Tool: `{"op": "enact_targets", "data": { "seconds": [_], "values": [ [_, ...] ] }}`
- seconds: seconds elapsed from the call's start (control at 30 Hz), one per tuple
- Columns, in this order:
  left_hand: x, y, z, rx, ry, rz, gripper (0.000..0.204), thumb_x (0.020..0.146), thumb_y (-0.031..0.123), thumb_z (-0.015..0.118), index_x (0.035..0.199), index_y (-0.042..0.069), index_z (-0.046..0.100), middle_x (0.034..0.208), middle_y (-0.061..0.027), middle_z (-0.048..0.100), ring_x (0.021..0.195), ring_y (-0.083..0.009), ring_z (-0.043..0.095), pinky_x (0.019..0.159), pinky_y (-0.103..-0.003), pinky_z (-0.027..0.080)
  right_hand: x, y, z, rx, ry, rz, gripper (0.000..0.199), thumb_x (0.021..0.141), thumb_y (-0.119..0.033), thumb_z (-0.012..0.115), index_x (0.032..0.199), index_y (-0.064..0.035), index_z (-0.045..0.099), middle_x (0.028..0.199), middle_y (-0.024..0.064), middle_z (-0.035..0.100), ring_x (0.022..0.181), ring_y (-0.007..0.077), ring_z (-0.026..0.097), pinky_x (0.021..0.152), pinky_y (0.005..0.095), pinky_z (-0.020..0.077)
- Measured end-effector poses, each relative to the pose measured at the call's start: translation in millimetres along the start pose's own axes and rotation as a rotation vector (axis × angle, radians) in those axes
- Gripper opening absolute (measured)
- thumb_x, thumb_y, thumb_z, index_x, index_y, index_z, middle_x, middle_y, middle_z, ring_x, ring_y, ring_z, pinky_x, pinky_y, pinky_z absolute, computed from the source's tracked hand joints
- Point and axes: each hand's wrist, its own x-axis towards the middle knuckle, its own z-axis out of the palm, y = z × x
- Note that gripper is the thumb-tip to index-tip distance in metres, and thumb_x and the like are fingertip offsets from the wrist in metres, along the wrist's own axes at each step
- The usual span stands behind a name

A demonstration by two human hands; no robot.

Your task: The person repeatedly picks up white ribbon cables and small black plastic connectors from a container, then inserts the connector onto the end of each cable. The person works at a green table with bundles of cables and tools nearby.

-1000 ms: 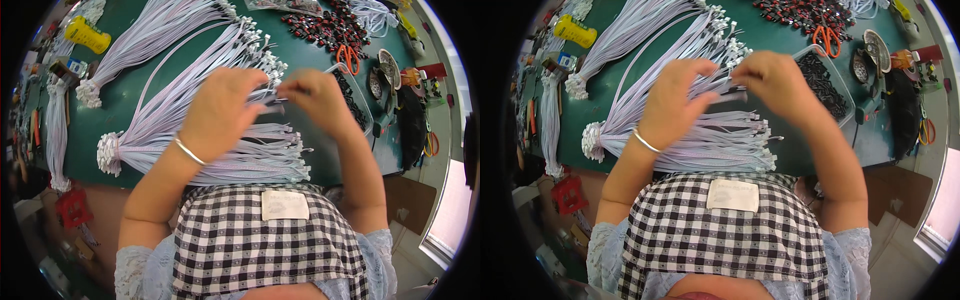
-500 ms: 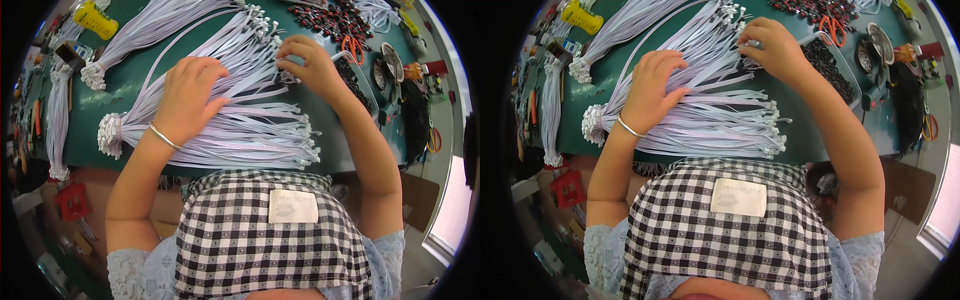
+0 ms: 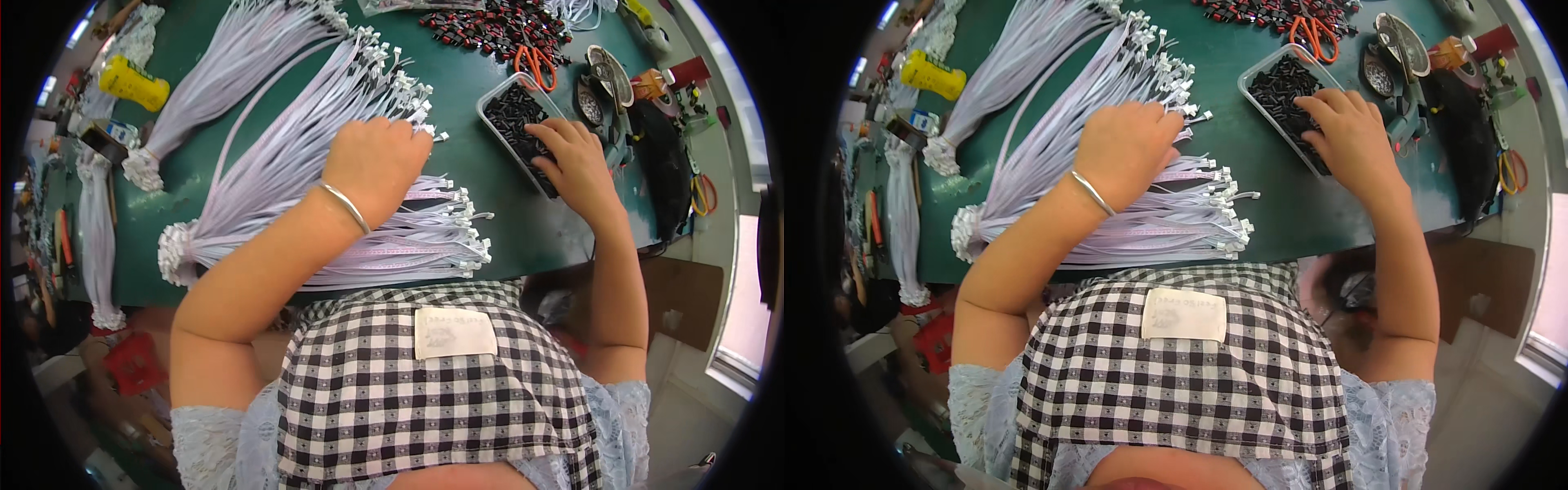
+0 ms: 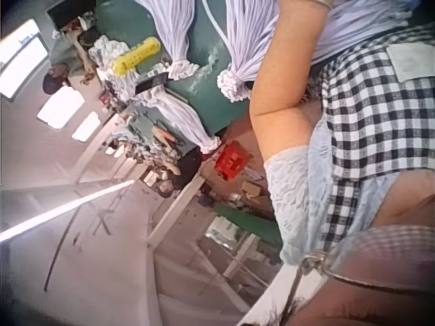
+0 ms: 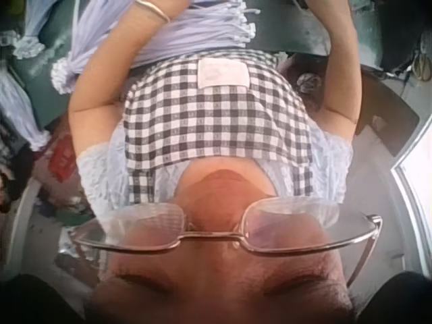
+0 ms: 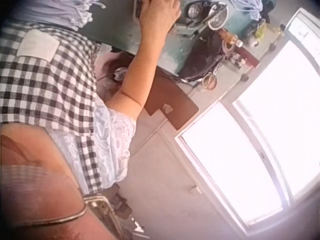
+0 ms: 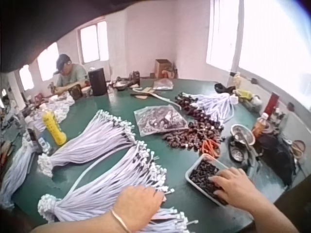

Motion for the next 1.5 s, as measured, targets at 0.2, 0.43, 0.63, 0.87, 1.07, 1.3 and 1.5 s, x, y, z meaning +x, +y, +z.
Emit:
{"op": "enact_targets", "data": {
  "seconds": [0.2, 0.43, 0.63, 0.87, 1.07, 1.3, 1.5],
  "values": [
    [7, 7, -9, -0.012, 0.071, 0.051, 0.016, 0.069, 0.010, 0.068, 0.079, 0.009, 0.056, 0.069, -0.0054, 0.053, 0.069, -0.0256, 0.056, 0.061, -0.040, 0.045, 5, 20, 29, 0.090, 0.013, -0.058, 0.021, 0.074, -0.012, 0.068, 0.093, -0.0076, 0.061, 0.090, 0.0073, 0.059, 0.092, 0.0273, 0.057, 0.081, 0.0396, 0.0432],
    [-17, 13, -23, -0.555, -0.167, -0.087, 0.012, 0.080, 0.011, 0.061, 0.086, 0.002, 0.057, 0.076, -0.0131, 0.059, 0.070, -0.0299, 0.057, 0.063, -0.037, 0.045, 12, 24, 31, 0.036, 0.003, -0.066, 0.014, 0.074, -0.012, 0.066, 0.084, -0.0057, 0.059, 0.089, 0.0087, 0.056, 0.090, 0.0283, 0.055, 0.078, 0.0383, 0.0441],
    [-18, 10, -31, -0.903, -0.451, -0.133, 0.020, 0.083, 0.017, 0.063, 0.095, 0.001, 0.060, 0.078, -0.0093, 0.063, 0.071, -0.0171, 0.059, 0.065, -0.030, 0.047, 2, 21, 8, -0.151, -0.035, 0.003, 0.014, 0.076, -0.014, 0.067, 0.087, -0.0084, 0.063, 0.091, 0.0060, 0.058, 0.094, 0.0243, 0.056, 0.080, 0.0367, 0.0434],
    [-27, 7, -20, -1.512, -0.552, -0.412, 0.012, 0.087, 0.008, 0.061, 0.097, 0.001, 0.060, 0.087, 0.0005, 0.060, 0.078, -0.0055, 0.053, 0.070, -0.022, 0.044, -6, 18, 4, -0.153, -0.211, 0.003, 0.010, 0.077, -0.012, 0.063, 0.086, -0.0082, 0.062, 0.086, 0.0071, 0.058, 0.091, 0.0252, 0.058, 0.079, 0.0372, 0.0447],
    [-31, 1, -8, -1.640, -0.593, -0.564, 0.012, 0.087, 0.006, 0.061, 0.098, 0.002, 0.059, 0.088, 0.0011, 0.059, 0.079, -0.0048, 0.052, 0.072, -0.021, 0.044, -7, 21, 12, 0.031, -0.082, 0.052, 0.006, 0.078, -0.009, 0.061, 0.082, -0.0048, 0.060, 0.081, 0.0115, 0.057, 0.083, 0.0308, 0.058, 0.073, 0.0396, 0.0467],
    [-36, 6, -7, -1.786, -0.493, -0.648, 0.014, 0.086, 0.009, 0.062, 0.098, 0.002, 0.059, 0.079, 0.0050, 0.053, 0.067, -0.0012, 0.044, 0.059, -0.017, 0.037, -3, -27, -35, 0.400, -0.081, 0.081, 0.012, 0.073, -0.009, 0.064, 0.083, -0.0034, 0.060, 0.083, 0.0116, 0.058, 0.079, 0.0309, 0.058, 0.067, 0.0396, 0.0482],
    [-38, 9, -6, -1.850, -0.400, -0.647, 0.012, 0.086, 0.008, 0.062, 0.096, 0.002, 0.058, 0.080, 0.0047, 0.054, 0.068, -0.0011, 0.044, 0.060, -0.017, 0.037, -9, -96, -48, 0.549, -0.416, -0.712, 0.014, 0.069, -0.013, 0.060, 0.080, -0.0050, 0.056, 0.076, 0.0074, 0.049, 0.074, 0.0256, 0.055, 0.063, 0.0356, 0.0476]
  ]
}}
